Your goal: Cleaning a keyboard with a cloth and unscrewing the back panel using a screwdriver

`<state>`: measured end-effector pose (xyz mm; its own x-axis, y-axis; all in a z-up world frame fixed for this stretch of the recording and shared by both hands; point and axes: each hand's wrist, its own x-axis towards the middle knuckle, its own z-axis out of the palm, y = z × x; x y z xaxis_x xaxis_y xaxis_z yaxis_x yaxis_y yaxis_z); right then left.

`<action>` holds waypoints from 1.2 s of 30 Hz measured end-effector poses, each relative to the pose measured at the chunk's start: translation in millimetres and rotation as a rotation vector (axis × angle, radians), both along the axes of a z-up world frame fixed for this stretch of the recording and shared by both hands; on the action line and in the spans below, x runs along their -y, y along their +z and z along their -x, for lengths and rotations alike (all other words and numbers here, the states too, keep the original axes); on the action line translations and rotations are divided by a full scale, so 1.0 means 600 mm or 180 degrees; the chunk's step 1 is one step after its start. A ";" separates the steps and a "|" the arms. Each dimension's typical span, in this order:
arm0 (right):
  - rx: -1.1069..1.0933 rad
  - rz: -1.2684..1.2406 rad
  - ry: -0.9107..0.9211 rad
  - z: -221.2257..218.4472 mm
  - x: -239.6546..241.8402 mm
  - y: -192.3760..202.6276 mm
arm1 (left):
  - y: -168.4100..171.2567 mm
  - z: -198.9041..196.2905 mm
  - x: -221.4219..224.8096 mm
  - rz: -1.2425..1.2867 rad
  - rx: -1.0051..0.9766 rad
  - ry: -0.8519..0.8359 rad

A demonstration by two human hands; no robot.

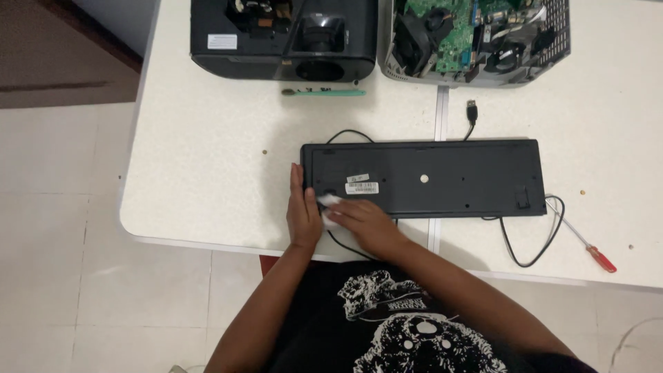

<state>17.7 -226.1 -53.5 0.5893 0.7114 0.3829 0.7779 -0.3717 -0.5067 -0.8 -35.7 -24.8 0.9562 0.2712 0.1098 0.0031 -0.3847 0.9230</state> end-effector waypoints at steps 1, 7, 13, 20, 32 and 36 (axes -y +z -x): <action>-0.0025 0.0009 -0.0007 0.002 0.036 0.028 | 0.002 0.004 0.001 0.0009 -0.0025 -0.0007; -0.0713 0.2454 -0.1534 -0.050 0.282 0.144 | -0.009 -0.001 0.004 -0.0282 -0.0072 0.0072; 0.0556 -0.0222 -0.2774 -0.115 0.546 0.102 | 0.011 -0.008 0.004 -0.0239 -0.0239 0.0095; 0.0512 0.0358 -0.2871 -0.149 0.620 0.045 | -0.016 -0.007 -0.002 -0.0408 -0.0122 0.0103; -0.0206 0.0894 -0.3339 0.107 0.678 0.078 | 0.012 -0.020 -0.020 0.0002 -0.0379 0.0031; -0.0140 0.0753 -0.3669 0.136 0.684 0.037 | 0.027 -0.037 -0.023 -0.0175 -0.0434 -0.0090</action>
<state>-63.9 -636.6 -31.4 0.9401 -0.1997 0.2761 -0.0957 -0.9324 -0.3487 21.3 -22.0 -8.6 0.9705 0.2411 -0.0078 0.1156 -0.4364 0.8923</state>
